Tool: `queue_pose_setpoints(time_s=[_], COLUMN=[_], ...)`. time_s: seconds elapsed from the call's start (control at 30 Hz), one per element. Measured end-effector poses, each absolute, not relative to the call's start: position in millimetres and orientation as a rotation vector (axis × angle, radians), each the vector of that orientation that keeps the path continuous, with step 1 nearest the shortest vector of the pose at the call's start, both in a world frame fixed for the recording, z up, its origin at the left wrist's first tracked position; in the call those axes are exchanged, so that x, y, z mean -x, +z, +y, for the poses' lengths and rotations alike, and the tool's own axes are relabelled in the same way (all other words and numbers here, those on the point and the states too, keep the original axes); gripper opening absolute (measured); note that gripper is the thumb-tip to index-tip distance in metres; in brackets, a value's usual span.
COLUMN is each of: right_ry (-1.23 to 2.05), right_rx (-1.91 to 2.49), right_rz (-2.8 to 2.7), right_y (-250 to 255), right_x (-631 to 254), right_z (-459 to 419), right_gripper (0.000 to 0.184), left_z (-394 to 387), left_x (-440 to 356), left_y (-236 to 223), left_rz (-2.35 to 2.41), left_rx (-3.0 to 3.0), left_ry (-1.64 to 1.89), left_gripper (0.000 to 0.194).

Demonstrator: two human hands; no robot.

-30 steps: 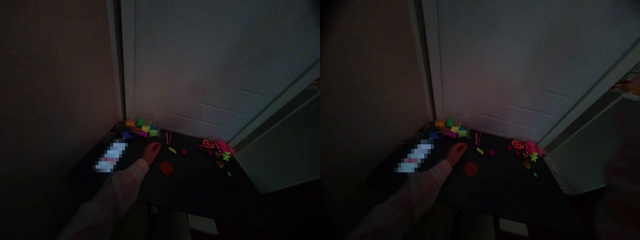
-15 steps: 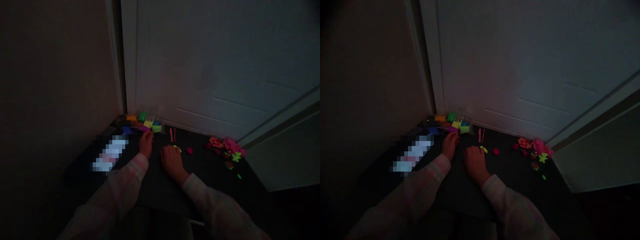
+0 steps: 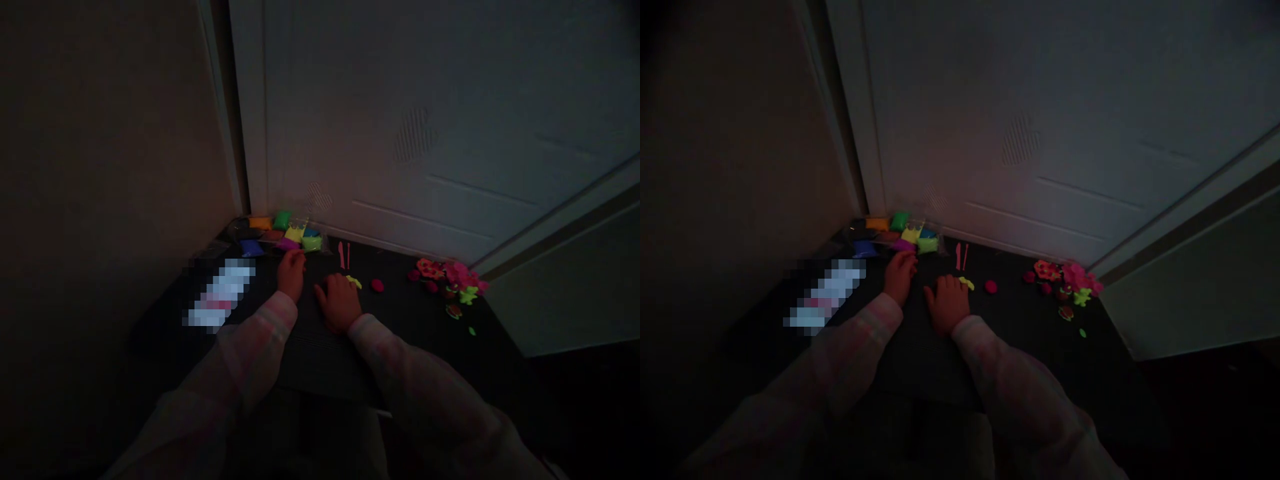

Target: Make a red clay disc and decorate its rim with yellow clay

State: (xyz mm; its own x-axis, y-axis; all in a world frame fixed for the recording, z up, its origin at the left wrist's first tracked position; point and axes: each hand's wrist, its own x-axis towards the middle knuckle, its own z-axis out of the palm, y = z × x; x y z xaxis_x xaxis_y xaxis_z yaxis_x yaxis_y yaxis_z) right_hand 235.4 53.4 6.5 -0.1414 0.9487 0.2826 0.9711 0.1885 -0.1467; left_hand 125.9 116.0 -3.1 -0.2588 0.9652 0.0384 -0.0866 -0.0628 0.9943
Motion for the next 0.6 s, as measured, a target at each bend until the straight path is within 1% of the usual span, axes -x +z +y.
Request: queue_pose_setpoints(time_s=[0.17, 0.23, 0.3, 0.47, 0.53, 0.6], right_ry=[0.392, 0.464, 0.498, 0.514, 0.414, 0.203], right_rx=[1.626, 1.630, 1.621, 1.541, 1.557, 1.591], right_rz=[-2.039, -2.017, -2.058, -2.253, -2.344, -2.473], right_y=[10.0, 12.5, 14.5, 17.1, 17.6, 17.9], right_x=[-246.6, -251.5, -254.7, -252.6, -248.9, -244.6], right_z=[62.9, 69.0, 74.7, 77.4, 73.8, 69.2], right_gripper=[0.029, 0.033, 0.032, 0.019, 0.019, 0.022], left_z=[115.5, 115.2, 115.0, 115.1, 115.0, 114.8], left_x=[-125.5, -125.5, -125.8, -127.2, -127.5, -127.7], left_y=[-2.0, -1.6, -1.4, -1.1, -1.0, -0.8], left_rz=[1.295, 1.296, 1.298, 1.302, 1.301, 1.300], left_rx=[-1.076, -1.088, -1.099, -1.114, -1.116, -1.117], left_ry=[1.469, 1.464, 1.460, 1.453, 1.453, 1.455], left_gripper=[0.016, 0.015, 0.015, 0.014, 0.014, 0.014])
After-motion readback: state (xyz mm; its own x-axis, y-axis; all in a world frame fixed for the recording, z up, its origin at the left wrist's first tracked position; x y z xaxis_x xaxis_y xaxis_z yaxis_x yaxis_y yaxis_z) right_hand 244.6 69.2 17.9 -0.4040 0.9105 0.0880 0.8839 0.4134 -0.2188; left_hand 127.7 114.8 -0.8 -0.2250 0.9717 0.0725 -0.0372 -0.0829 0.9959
